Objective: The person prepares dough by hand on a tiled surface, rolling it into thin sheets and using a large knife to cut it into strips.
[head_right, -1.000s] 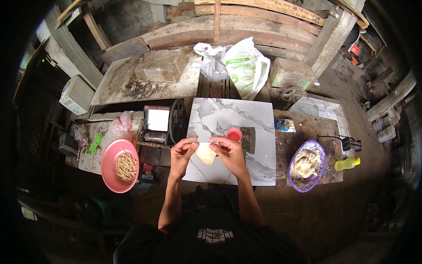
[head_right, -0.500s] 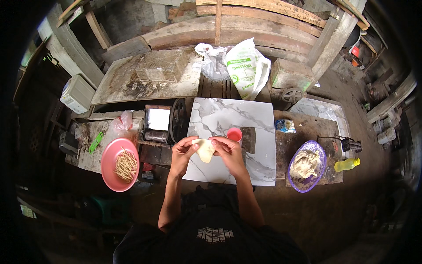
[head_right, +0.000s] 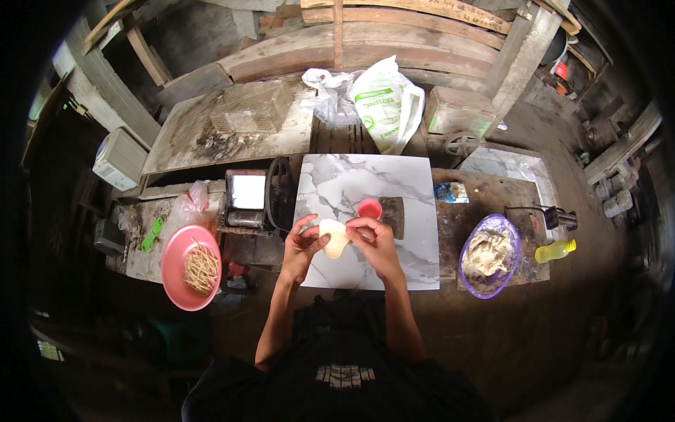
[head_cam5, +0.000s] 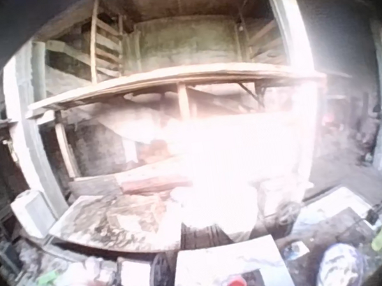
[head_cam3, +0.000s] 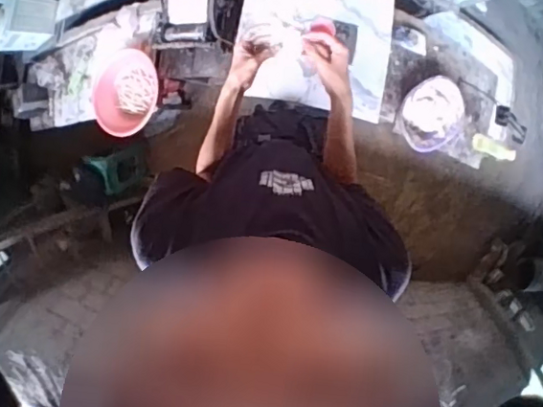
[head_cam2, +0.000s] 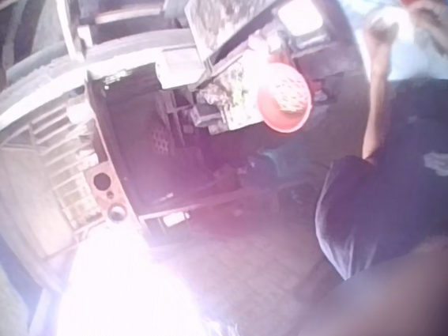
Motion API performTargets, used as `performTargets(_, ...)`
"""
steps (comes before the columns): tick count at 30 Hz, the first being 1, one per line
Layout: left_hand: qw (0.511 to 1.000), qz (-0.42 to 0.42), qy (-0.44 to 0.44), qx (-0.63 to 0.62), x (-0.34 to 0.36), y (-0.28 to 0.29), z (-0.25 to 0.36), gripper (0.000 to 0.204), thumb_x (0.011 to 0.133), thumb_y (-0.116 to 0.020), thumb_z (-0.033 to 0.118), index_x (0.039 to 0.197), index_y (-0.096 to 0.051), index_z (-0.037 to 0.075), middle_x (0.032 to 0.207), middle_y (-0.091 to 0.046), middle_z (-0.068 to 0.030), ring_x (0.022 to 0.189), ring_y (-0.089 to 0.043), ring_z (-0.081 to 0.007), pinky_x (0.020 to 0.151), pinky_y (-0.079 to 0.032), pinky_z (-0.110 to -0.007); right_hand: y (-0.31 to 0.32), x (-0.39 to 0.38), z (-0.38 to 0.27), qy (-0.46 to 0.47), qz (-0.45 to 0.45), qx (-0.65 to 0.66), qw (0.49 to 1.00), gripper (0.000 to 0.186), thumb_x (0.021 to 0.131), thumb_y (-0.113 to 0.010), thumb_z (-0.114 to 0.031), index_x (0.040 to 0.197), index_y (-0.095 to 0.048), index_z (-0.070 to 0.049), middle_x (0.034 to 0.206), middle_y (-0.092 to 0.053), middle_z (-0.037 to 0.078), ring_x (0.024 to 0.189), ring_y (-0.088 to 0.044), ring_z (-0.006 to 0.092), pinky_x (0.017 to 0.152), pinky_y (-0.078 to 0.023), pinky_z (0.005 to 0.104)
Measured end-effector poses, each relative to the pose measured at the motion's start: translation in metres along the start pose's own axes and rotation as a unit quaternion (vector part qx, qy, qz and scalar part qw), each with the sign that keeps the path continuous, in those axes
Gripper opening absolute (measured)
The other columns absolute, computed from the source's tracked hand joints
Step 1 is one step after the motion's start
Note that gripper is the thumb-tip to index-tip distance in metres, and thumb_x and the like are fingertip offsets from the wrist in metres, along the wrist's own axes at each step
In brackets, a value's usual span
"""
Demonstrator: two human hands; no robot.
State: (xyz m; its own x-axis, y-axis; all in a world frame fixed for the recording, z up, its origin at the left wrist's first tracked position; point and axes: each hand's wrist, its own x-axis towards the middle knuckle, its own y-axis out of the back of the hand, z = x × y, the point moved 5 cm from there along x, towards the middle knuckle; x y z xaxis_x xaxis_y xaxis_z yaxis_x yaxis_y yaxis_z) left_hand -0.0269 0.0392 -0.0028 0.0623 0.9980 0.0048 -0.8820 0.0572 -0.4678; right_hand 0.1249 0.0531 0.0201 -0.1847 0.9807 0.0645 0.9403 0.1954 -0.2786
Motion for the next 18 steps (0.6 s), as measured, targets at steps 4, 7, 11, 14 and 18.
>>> performTargets(4, 0.992, -0.11, 0.007, 0.067, -0.001, -0.017, 0.005, 0.059, 0.074, -0.057, -0.005, 0.124, -0.027, 0.006, 0.096, -0.057, -0.0099, 0.085, -0.054, -0.0121, 0.071, -0.044, -0.024, 0.0, -0.01, -0.006, -0.054, -0.049, -0.021, 0.997, 0.018, 0.077, -0.059, -0.006, 0.094, -0.054, -0.001, 0.088, -0.056, 0.006, 0.082, -0.052, 0.0088, 0.07, -0.043, 0.0229)
performTargets(7, 0.986, -0.14, -0.03, 0.087, 0.004, -0.031, 0.008, 0.073, 0.072, -0.058, -0.008, 0.129, -0.016, 0.009, 0.102, -0.052, -0.0098, 0.087, -0.052, -0.0117, 0.068, -0.043, -0.021, 0.001, -0.011, -0.007, -0.07, -0.073, -0.028, 0.994, 0.02, 0.077, -0.059, -0.006, 0.096, -0.054, -0.001, 0.088, -0.057, 0.005, 0.082, -0.052, 0.0078, 0.069, -0.043, 0.0215)
performTargets(11, 0.994, -0.091, -0.007, 0.065, 0.01, -0.036, 0.01, 0.076, 0.069, -0.061, -0.007, 0.129, -0.017, 0.008, 0.101, -0.051, -0.0091, 0.088, -0.053, -0.0152, 0.07, -0.045, -0.023, 0.016, -0.01, -0.011, -0.026, -0.021, -0.028, 0.999, 0.022, 0.078, -0.058, -0.005, 0.098, -0.054, 0.0, 0.085, -0.058, 0.005, 0.079, -0.052, 0.0072, 0.067, -0.042, 0.0192)
performTargets(14, 0.996, -0.065, 0.061, -0.013, 0.013, -0.034, -0.008, 0.062, 0.07, -0.062, -0.005, 0.122, -0.029, 0.006, 0.098, -0.055, -0.0088, 0.088, -0.054, -0.0157, 0.074, -0.045, -0.025, 0.025, -0.013, -0.015, -0.008, 0.036, -0.006, 0.999, 0.018, 0.078, -0.057, -0.004, 0.095, -0.054, 0.0, 0.084, -0.058, 0.004, 0.077, -0.052, 0.0069, 0.068, -0.042, 0.0193)
performTargets(18, 0.996, -0.002, 0.048, -0.078, 0.011, -0.045, -0.028, 0.029, 0.076, -0.058, 0.001, 0.103, -0.05, 0.003, 0.09, -0.06, -0.0071, 0.085, -0.055, -0.0125, 0.075, -0.044, -0.026, 0.038, -0.019, -0.019, -0.013, 0.027, 0.027, 0.999, 0.018, 0.078, -0.056, -0.001, 0.095, -0.05, -0.002, 0.086, -0.054, 0.002, 0.08, -0.05, 0.0058, 0.069, -0.04, 0.0181)
